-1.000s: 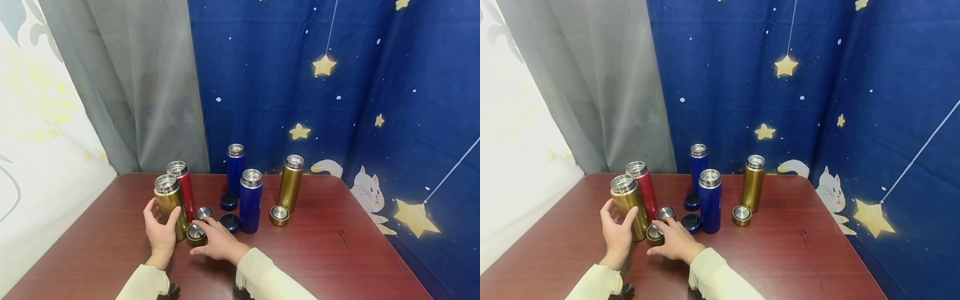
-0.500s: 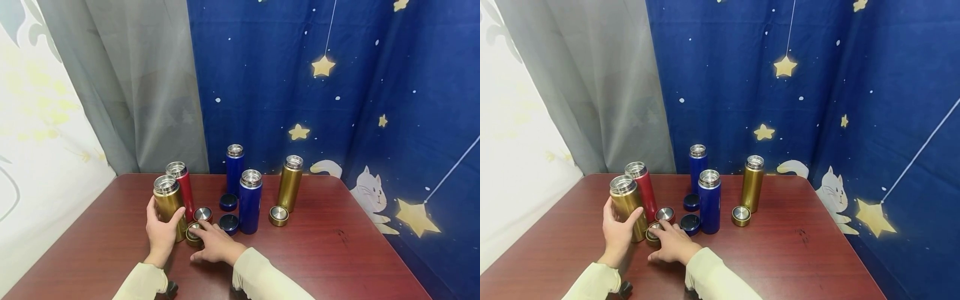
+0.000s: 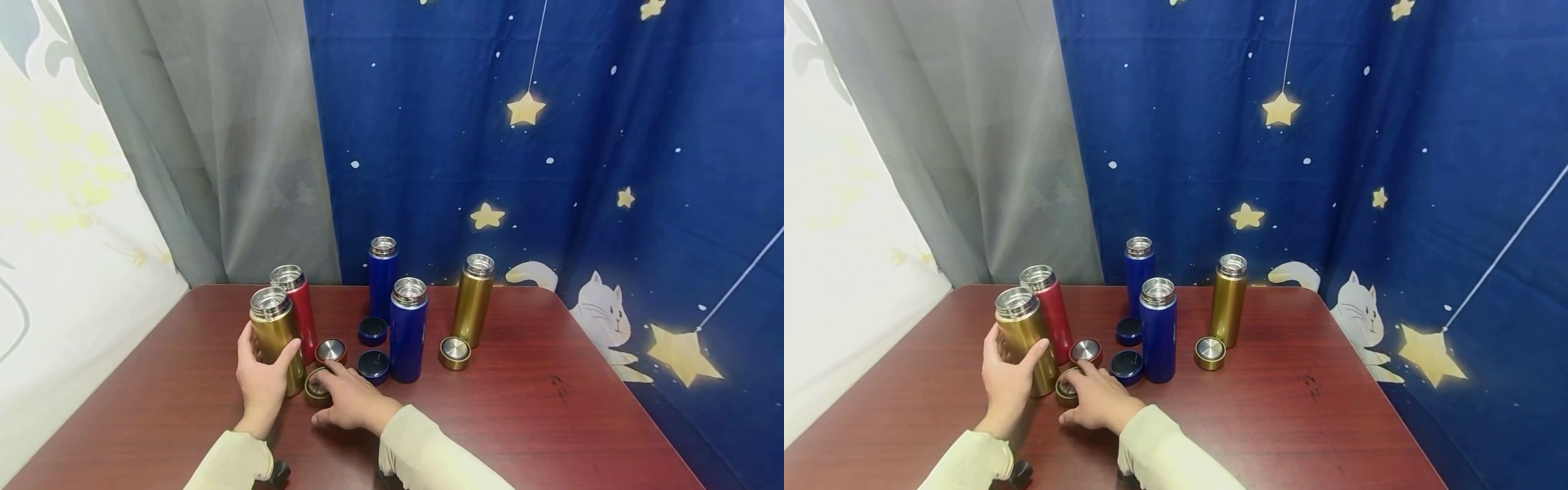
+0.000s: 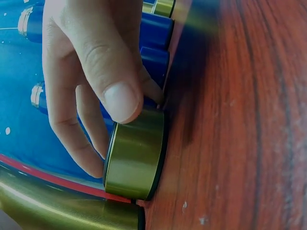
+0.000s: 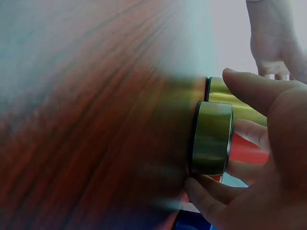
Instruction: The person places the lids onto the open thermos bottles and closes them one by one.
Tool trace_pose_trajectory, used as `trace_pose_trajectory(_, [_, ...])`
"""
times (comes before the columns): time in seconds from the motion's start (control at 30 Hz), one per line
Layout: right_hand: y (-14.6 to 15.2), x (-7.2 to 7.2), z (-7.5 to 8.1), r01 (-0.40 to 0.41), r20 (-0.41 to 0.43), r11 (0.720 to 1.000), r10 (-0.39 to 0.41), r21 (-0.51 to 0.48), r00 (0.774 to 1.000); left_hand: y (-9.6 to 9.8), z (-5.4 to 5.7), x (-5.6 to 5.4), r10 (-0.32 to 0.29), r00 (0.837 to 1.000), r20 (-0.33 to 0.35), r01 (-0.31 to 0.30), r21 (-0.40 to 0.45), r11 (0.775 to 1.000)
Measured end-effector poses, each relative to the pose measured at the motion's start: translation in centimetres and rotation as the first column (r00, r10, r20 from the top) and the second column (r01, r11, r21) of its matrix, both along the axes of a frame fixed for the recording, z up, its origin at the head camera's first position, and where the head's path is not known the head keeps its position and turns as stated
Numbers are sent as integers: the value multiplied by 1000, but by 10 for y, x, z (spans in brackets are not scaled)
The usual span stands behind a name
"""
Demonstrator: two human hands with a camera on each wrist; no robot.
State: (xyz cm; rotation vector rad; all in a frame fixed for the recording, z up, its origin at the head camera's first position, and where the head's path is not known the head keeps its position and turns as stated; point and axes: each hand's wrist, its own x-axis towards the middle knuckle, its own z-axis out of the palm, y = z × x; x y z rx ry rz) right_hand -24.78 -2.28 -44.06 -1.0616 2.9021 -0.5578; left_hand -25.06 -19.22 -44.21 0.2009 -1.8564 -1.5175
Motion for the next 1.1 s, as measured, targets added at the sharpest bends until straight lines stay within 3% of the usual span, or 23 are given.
trace_pose_trajectory(0.13, [0, 1, 0, 12, -9, 1000, -12, -9, 1000, 1, 1, 1, 4, 1000, 5, -4, -1, 1000])
trace_pose_trajectory(0.4, [-1, 3, -2, 43, -92, 994, -34, 102, 995, 4, 4, 5, -15, 1000, 7, 15, 15, 1000])
trace_pose_trajectory(0.57, [-2, 3, -3, 58, -140, 992, -42, 113, 989, 6, 3, 7, -23, 1000, 7, 22, 38, 999])
trace_pose_trajectory(0.67, [-1, 4, -4, 48, -169, 995, -32, 92, 985, 7, 1, 8, -21, 1000, 3, 21, 47, 999])
trace_pose_trajectory(0.9, [6, 1, -6, 0, -145, 1000, -2, -14, 989, 25, 35, 34, -29, 1000, -3, 29, 41, 999])
trace_pose_trajectory(1.1, [15, -2, -8, -30, -128, 991, 14, -129, 992, 24, 35, 34, -39, 999, 17, 39, 13, 999])
